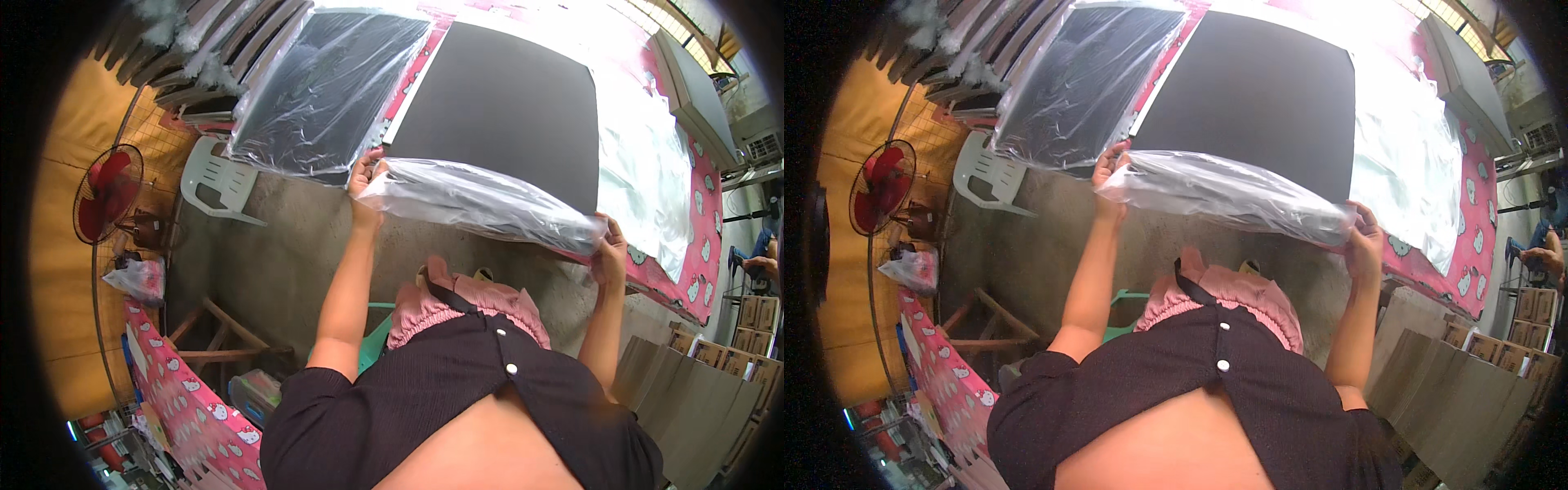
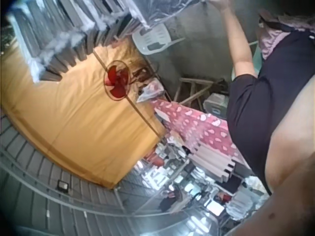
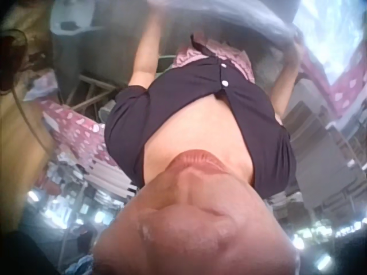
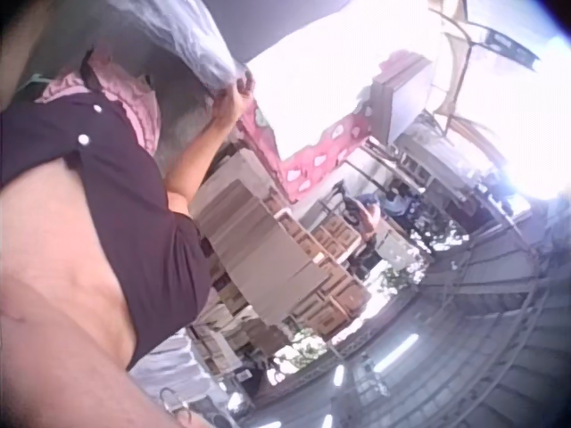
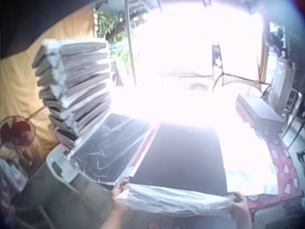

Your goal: The person wraps large flat panels in plastic film by hand, one at a time, and stacks them on a table.

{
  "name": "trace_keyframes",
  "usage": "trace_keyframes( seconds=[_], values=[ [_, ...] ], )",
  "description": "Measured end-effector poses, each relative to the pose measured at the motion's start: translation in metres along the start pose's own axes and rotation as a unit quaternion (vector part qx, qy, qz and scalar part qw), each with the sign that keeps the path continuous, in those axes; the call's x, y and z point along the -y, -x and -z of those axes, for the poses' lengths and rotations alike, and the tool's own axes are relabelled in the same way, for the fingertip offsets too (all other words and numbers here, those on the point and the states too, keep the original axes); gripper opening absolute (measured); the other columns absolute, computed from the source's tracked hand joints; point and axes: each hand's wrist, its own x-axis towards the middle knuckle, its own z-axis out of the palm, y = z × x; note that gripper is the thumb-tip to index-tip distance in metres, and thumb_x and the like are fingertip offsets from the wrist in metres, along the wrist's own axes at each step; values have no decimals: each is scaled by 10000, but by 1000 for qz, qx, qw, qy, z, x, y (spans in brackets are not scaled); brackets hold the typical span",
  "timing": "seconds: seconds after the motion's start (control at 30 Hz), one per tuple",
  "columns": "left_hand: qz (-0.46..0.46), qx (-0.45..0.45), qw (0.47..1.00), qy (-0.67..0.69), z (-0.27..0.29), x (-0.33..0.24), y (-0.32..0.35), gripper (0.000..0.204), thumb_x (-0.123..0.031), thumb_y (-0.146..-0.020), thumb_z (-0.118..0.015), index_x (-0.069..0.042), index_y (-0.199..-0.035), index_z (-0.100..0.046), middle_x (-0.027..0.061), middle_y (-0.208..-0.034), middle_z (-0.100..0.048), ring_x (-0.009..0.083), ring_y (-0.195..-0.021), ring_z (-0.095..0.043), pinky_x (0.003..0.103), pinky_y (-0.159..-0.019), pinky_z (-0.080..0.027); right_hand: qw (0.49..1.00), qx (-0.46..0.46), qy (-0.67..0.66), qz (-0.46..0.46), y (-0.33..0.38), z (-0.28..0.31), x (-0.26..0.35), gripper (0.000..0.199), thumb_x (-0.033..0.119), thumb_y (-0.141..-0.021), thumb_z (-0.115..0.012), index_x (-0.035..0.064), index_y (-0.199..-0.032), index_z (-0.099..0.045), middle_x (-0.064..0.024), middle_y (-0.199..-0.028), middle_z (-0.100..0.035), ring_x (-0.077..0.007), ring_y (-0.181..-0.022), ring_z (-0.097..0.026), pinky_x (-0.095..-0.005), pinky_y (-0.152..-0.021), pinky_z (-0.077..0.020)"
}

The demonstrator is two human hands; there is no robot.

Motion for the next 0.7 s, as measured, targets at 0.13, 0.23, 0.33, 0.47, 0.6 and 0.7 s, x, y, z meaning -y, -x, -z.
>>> trace_keyframes(
  seconds=[0.13, 0.23, 0.33, 0.47, 0.6, 0.7],
  values=[
    [36, 120, 992, 27, -52, -116, -27, 328, -32, -805, -496, -13, -1132, -473, 34, -760, -570, 76, -638, -532, 191, -588, -436, 973, 9, 161, 164, -31, 9, 80, 241, 134, -824, -491, -47, -966, -564, -99, -899, -596, -160, -811, -569, -263, -739, -451],
    [32, 162, 982, 94, -81, -180, -76, 342, -48, -799, -468, -13, -1139, -473, 65, -795, -581, 116, -663, -554, 215, -603, -453, 939, 27, 170, 297, -79, 1, 178, 290, 204, -838, -469, -34, -979, -556, -57, -800, -578, -115, -706, -543, -225, -620, -434],
    [-128, 158, 965, 168, -129, -281, -86, 256, -103, -794, -485, -10, -1031, -520, 65, -789, -575, 138, -647, -550, 254, -599, -460, 890, -59, 177, 416, -73, -83, 280, 258, 169, -810, -534, -31, -969, -563, -23, -801, -573, -85, -677, -526, -189, -573, -411],
    [-233, 177, 956, 3, -169, -304, -172, 182, -158, -791, -510, -16, -901, -539, 50, -739, -556, 135, -592, -531, 275, -517, -446, 868, -32, 126, 479, -110, -131, 317, 290, 226, -728, -630, 23, -934, -621, -3, -781, -567, -69, -703, -461, -186, -604, -341],
    [-93, 82, 988, -93, -161, -223, -230, 324, -328, -803, -551, -27, -925, -556, 29, -694, -539, 114, -528, -512, 234, -404, -369, 908, -131, 221, 331, -190, -87, 261, 303, 298, -720, -650, 8, -810, -642, 45, -541, -451, -26, -451, -309, -198, -400, -236],
    [-45, 102, 981, -159, -143, -185, -222, 455, -403, -810, -526, -25, -1064, -512, 59, -870, -551, 121, -766, -520, 206, -556, -392, 911, -61, 316, 257, -199, -42, 219, 324, 297, -718, -649, -2, -838, -619, 20, -619, -498, -41, -518, -392, -203, -443, -300]
  ],
)
